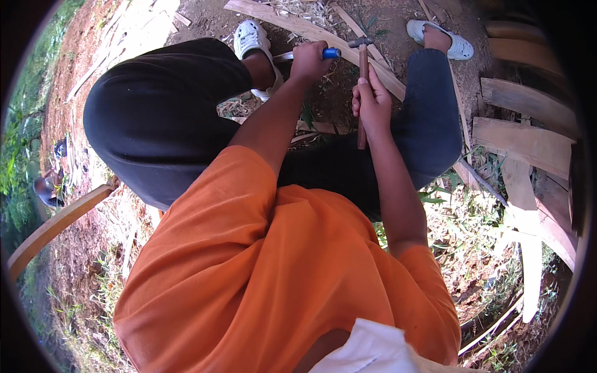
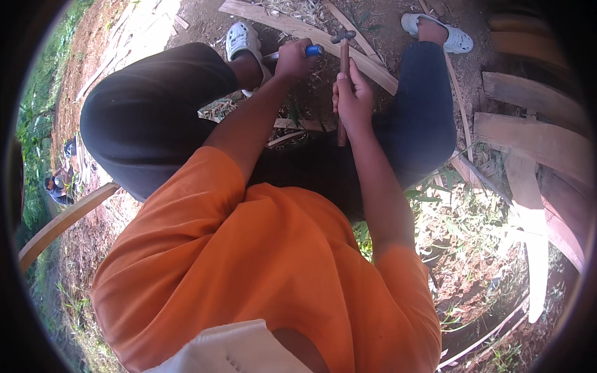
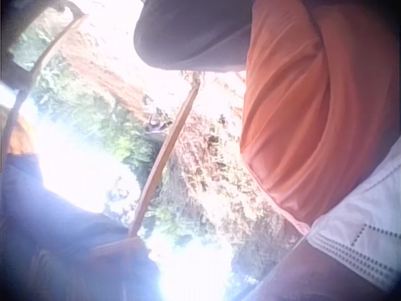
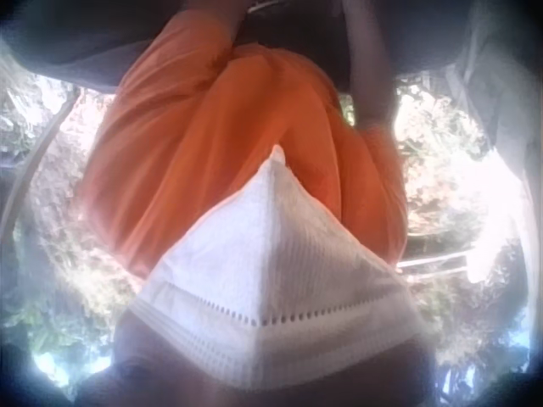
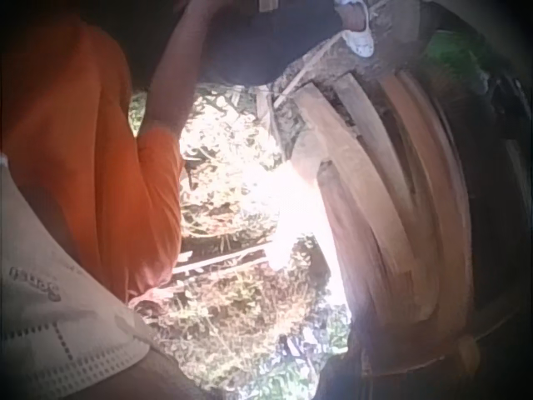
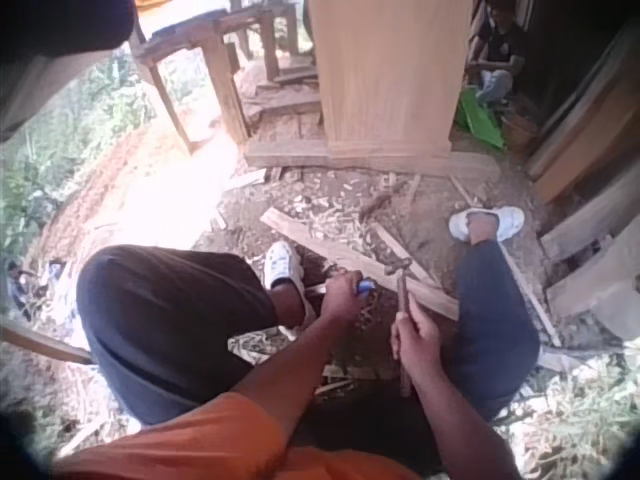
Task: The person sits cross-legged on the ground and carves a small piece of wood using a chisel and a hammer. They repeatedly strike the chisel to shape the wood, occasionally adjusting its position and clearing away wood shavings.
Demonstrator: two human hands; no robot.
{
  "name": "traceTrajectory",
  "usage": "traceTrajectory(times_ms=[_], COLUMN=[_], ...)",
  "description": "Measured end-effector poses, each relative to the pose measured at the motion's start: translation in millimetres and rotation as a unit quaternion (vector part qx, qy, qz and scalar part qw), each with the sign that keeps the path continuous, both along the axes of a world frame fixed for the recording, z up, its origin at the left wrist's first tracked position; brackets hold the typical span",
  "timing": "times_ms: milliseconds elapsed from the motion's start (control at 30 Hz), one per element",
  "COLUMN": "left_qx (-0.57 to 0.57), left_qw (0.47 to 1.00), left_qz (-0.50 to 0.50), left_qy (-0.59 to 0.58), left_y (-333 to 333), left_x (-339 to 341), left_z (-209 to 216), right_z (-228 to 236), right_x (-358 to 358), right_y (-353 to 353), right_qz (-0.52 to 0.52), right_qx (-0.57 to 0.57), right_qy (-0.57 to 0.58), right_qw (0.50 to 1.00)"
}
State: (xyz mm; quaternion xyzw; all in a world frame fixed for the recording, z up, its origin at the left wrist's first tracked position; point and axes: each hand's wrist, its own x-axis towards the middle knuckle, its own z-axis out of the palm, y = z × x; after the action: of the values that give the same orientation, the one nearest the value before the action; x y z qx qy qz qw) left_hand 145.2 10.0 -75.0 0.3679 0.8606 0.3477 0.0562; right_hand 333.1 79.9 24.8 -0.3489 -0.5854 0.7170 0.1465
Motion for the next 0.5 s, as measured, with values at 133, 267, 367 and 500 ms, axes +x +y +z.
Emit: traceTrajectory(times_ms=[133,267,367,500], left_qx=[-0.018,-0.061,-0.138,-0.175], left_qw=[1.000,0.991,0.962,0.942], left_qz=[0.001,-0.118,-0.232,-0.286], left_qy=[0.014,0.001,0.025,0.022], left_y=[-0.3,4.7,6.3,-1.6], left_x=[6.3,15.9,32.3,47.8], left_z=[14.8,61.8,86.7,99.7], right_z=[7.0,8.7,4.2,2.0], right_x=[-5.4,-12.6,-13.0,1.5], right_y=[1.6,6.7,7.0,4.9], right_qz=[-0.026,-0.063,-0.059,-0.073], right_qx=[-0.015,-0.019,-0.009,0.008], right_qy=[-0.010,0.008,-0.007,0.035], right_qw=[1.000,0.998,0.998,0.997])
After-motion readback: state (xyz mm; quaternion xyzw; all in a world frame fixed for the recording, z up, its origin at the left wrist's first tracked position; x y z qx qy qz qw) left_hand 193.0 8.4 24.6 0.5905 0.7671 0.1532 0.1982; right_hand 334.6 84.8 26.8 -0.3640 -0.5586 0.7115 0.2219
